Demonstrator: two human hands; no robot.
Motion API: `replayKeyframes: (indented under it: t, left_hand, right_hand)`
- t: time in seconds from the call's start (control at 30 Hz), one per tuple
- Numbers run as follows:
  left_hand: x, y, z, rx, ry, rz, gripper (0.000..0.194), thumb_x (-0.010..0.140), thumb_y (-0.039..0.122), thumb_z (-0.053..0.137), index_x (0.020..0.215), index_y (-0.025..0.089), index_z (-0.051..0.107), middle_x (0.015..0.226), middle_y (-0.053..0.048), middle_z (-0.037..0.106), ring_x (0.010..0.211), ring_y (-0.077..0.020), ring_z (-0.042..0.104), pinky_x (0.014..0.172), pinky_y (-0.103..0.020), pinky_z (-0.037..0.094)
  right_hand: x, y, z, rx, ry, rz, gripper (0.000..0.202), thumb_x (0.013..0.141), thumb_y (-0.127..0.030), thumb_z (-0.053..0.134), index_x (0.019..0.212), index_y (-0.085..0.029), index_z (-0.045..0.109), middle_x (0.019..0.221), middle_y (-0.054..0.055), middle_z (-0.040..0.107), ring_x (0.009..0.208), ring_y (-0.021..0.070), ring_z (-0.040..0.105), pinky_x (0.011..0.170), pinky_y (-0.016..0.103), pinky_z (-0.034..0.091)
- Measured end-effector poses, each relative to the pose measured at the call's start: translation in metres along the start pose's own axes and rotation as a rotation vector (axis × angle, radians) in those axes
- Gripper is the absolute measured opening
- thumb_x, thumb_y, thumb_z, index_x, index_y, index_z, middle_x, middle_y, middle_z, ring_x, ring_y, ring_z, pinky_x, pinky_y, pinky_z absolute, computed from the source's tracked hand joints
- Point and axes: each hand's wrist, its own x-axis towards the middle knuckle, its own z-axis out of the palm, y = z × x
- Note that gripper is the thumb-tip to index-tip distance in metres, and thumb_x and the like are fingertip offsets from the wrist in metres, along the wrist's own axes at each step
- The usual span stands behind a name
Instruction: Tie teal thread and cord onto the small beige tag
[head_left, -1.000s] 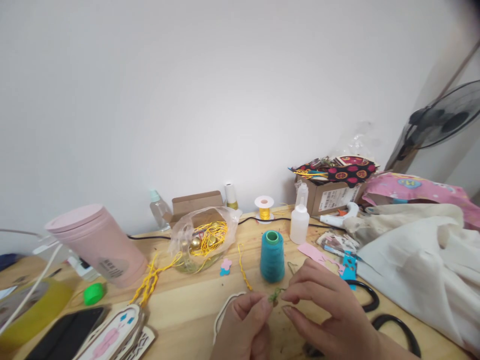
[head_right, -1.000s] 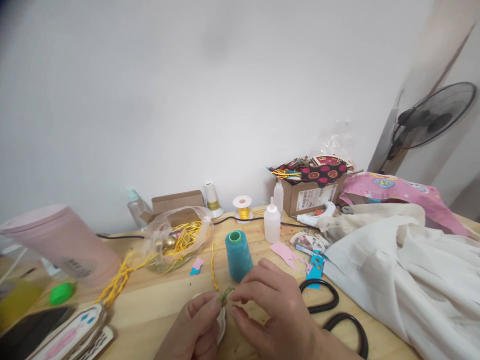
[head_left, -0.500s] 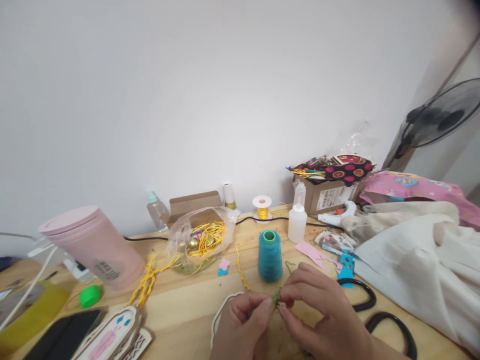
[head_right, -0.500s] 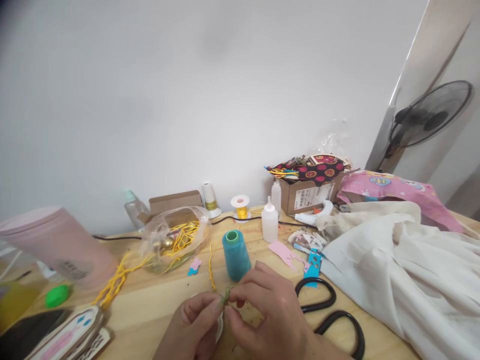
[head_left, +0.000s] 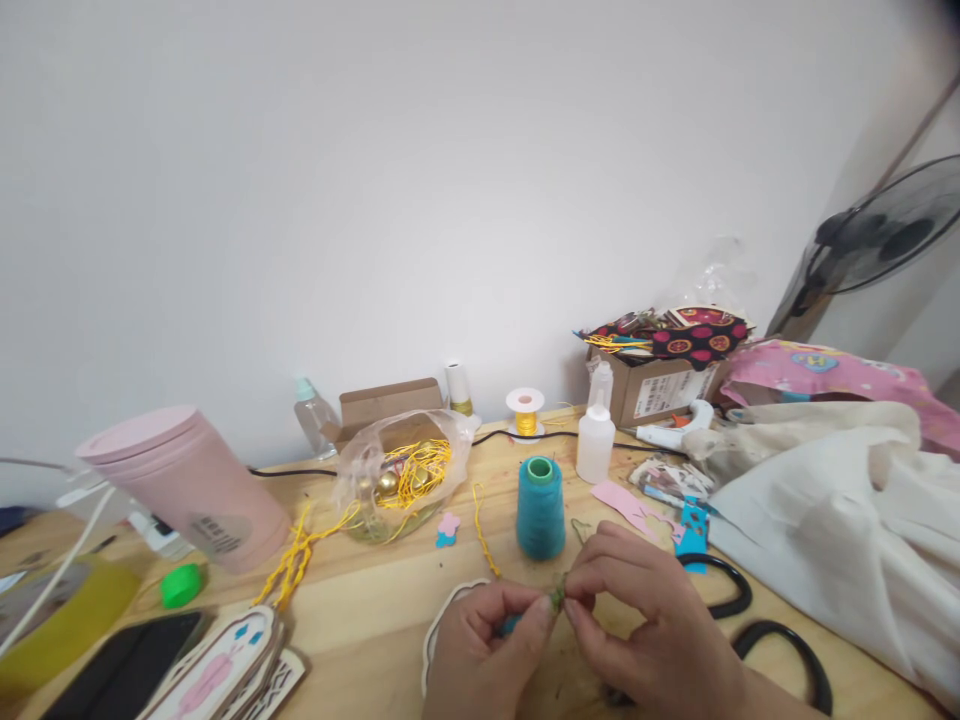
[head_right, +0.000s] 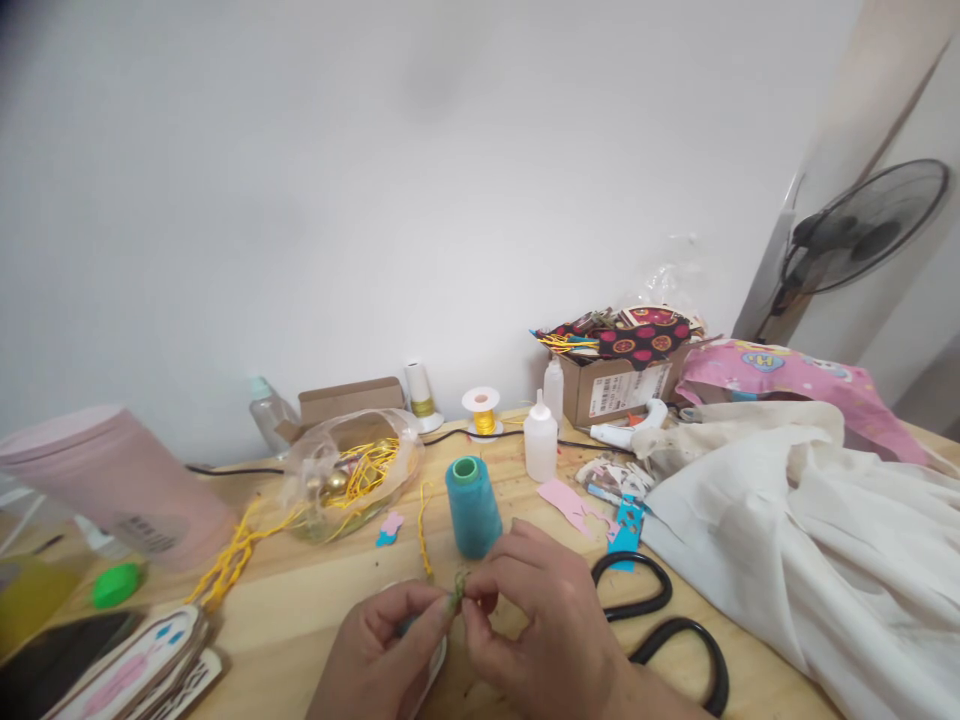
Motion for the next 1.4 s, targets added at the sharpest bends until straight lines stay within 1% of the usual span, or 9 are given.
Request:
replayKeyframes:
  t: [0.1,0.3,0.47,0.6,0.73,0.97,1.1,1.23,1.4]
  left_hand:
    - [0.0,-0.002,-0.001,0.106,-0.007,0.059,0.027,0.062,0.04,0.064,0.063,0.014,0.071,0.057,-0.003,0.061,0.057,-0.0146,0.051,0.053,-0.022,0.041]
    - [0.001,-0.006,0.0,0.143,0.103,0.13,0.026,0.062,0.04,0.062,0.065,0.016,0.071,0.054,-0.002,0.062,0.051,-0.0142,0.052,0.046,-0.021,0.042]
    - [-0.001,0.007,-0.003,0.232,0.034,0.19,0.021,0.066,0.033,0.06,0.071,0.019,0.074,0.058,-0.003,0.067,0.064,-0.0199,0.061,0.059,-0.024,0.047]
    - [-0.002,0.013,-0.005,0.237,0.045,0.155,0.018,0.064,0.032,0.061,0.069,0.019,0.074,0.066,-0.005,0.071,0.065,-0.0202,0.062,0.059,-0.024,0.048]
    - [-0.002,0.009,-0.001,0.148,0.119,0.127,0.019,0.062,0.032,0.062,0.067,0.017,0.073,0.065,-0.005,0.071,0.062,-0.0191,0.062,0.056,-0.023,0.048]
    - [-0.002,0.001,0.004,0.114,0.184,0.077,0.02,0.06,0.034,0.064,0.067,0.016,0.072,0.067,-0.006,0.071,0.067,-0.0215,0.061,0.042,-0.019,0.042]
    - [0.0,-0.002,0.002,0.066,0.145,0.038,0.026,0.061,0.037,0.064,0.072,0.015,0.071,0.069,-0.007,0.071,0.068,-0.0229,0.063,0.048,-0.023,0.046]
    - [0.0,0.002,0.0,0.076,0.059,-0.003,0.026,0.065,0.034,0.062,0.076,0.012,0.071,0.074,-0.009,0.072,0.07,-0.0235,0.063,0.06,-0.028,0.049]
    - [-0.002,0.012,-0.001,0.199,0.078,0.061,0.021,0.066,0.029,0.062,0.072,0.012,0.072,0.071,-0.008,0.072,0.069,-0.0218,0.063,0.061,-0.026,0.047]
  right_hand:
    - [0.001,0.0,-0.002,0.03,-0.046,0.073,0.015,0.063,-0.004,0.053,0.054,-0.015,0.058,0.05,0.001,0.057,0.051,0.0113,0.052,0.051,0.021,0.041]
    - [0.001,-0.001,0.0,0.16,-0.145,0.362,0.014,0.064,-0.01,0.052,0.053,-0.014,0.059,0.052,0.001,0.054,0.049,0.0097,0.048,0.044,0.018,0.035]
    - [0.0,0.0,0.005,0.37,-0.205,0.626,0.014,0.065,-0.018,0.053,0.052,-0.014,0.055,0.05,-0.003,0.044,0.045,0.0068,0.034,0.04,0.018,0.026]
    - [-0.003,0.005,0.009,0.603,-0.291,0.84,0.016,0.065,-0.024,0.058,0.054,-0.013,0.054,0.047,-0.006,0.038,0.045,0.0053,0.028,0.041,0.017,0.022]
    - [-0.007,0.009,0.013,0.677,-0.296,0.9,0.021,0.065,-0.028,0.06,0.053,-0.013,0.052,0.046,-0.008,0.035,0.044,0.0043,0.024,0.04,0.017,0.018]
    - [-0.008,0.003,0.015,0.493,-0.214,0.75,0.015,0.064,-0.024,0.054,0.053,-0.013,0.054,0.047,-0.005,0.04,0.045,0.0061,0.03,0.04,0.017,0.023]
    - [-0.01,0.0,0.015,0.312,-0.161,0.618,0.016,0.066,-0.019,0.049,0.054,-0.013,0.058,0.047,-0.003,0.046,0.044,0.0073,0.036,0.039,0.018,0.028]
    - [-0.01,0.001,0.014,0.046,-0.083,0.316,0.017,0.065,-0.013,0.05,0.053,-0.015,0.061,0.046,-0.001,0.053,0.043,0.0088,0.045,0.04,0.018,0.033]
    - [-0.002,0.0,0.007,-0.199,-0.003,-0.094,0.018,0.067,-0.008,0.05,0.056,-0.016,0.062,0.045,0.001,0.055,0.046,0.0113,0.048,0.044,0.021,0.039]
